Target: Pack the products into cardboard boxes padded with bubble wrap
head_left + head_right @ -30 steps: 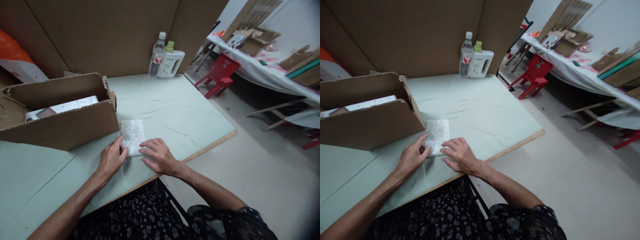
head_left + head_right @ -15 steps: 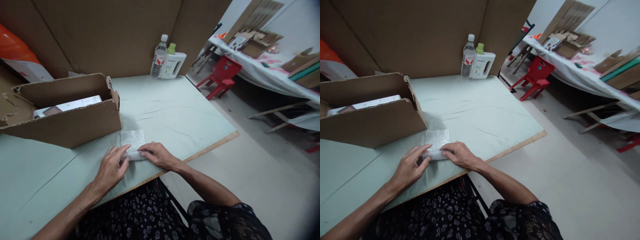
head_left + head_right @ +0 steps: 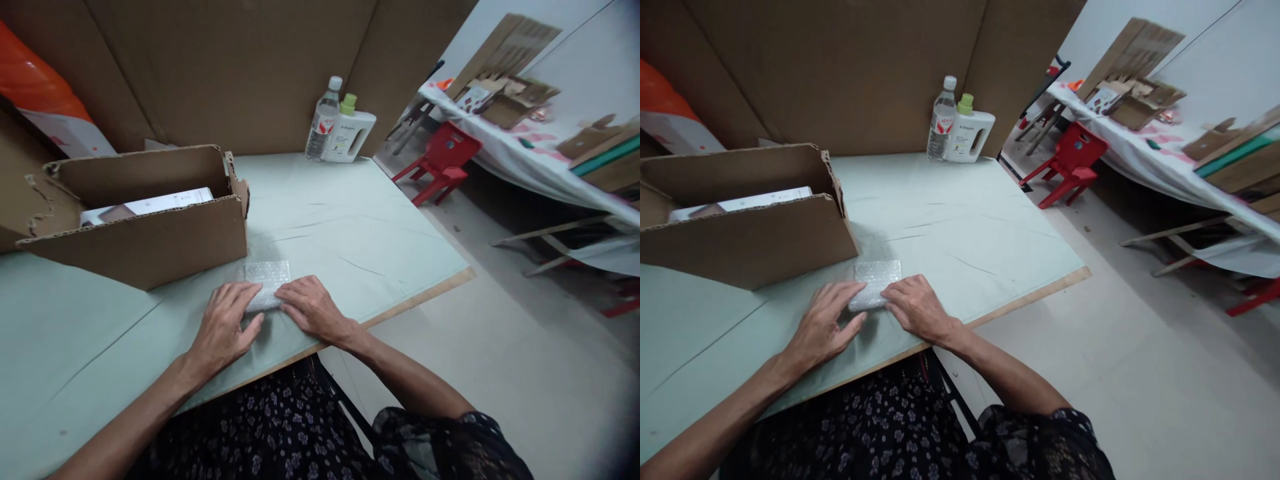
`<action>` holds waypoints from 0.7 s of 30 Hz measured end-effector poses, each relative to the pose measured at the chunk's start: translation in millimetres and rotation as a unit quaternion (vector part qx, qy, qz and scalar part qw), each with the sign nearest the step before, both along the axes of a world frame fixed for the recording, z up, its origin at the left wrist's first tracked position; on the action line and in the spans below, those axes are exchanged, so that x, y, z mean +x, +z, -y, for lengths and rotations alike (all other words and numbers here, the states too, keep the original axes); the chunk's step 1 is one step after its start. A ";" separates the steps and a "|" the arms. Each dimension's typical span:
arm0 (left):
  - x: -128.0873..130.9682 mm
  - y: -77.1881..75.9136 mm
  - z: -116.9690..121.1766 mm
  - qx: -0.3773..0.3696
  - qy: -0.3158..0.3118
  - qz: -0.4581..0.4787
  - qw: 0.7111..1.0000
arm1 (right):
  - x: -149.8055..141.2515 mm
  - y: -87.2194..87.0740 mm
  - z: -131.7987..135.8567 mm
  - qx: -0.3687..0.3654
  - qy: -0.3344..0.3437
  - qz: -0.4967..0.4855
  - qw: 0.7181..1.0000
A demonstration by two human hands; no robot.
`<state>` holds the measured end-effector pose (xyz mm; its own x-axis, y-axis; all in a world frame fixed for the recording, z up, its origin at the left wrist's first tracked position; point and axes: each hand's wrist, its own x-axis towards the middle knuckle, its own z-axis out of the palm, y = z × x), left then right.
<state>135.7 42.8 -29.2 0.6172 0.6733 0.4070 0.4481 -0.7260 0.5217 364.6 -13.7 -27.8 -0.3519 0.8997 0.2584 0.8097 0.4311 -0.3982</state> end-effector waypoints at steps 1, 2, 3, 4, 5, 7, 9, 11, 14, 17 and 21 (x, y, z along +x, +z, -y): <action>-3.2 2.2 2.8 -0.013 -0.013 0.003 1.000 | -0.9 1.0 0.6 -0.025 -0.003 -0.027 0.999; -6.3 4.1 5.1 -0.031 -0.018 0.005 0.999 | -1.8 2.5 1.5 -0.054 -0.003 -0.054 0.997; -8.8 5.5 6.5 -0.052 -0.018 0.005 0.998 | -2.5 4.2 2.2 -0.084 -0.003 -0.079 0.993; -10.5 6.3 6.9 -0.074 -0.012 0.003 0.997 | -3.1 5.8 2.4 -0.111 -0.005 -0.099 0.989; -11.3 6.4 6.2 -0.091 -0.002 0.000 0.996 | -3.4 7.2 1.8 -0.126 -0.011 -0.111 0.986; -10.1 4.1 1.9 -0.107 0.030 -0.012 0.994 | -3.4 8.8 -2.8 -0.118 -0.035 -0.103 0.987; -6.2 -0.5 -4.7 -0.095 0.061 -0.028 0.993 | -2.7 8.9 -10.7 -0.086 -0.061 -0.058 0.993; -2.1 -5.7 -11.2 -0.066 0.082 -0.043 0.993 | -2.1 7.7 -18.5 -0.074 -0.065 -0.009 0.995; 0.0 -11.0 -16.9 -0.035 0.079 -0.048 0.995 | -3.1 3.8 -23.1 -0.081 -0.039 0.013 0.996; -2.7 -11.6 -18.3 -0.046 0.034 -0.025 0.998 | -5.9 0.4 -18.9 -0.081 -0.019 -0.032 0.996; -6.4 -6.6 -18.7 -0.136 -0.017 -0.007 0.991 | -7.4 4.2 -11.8 -0.103 0.000 -0.121 0.987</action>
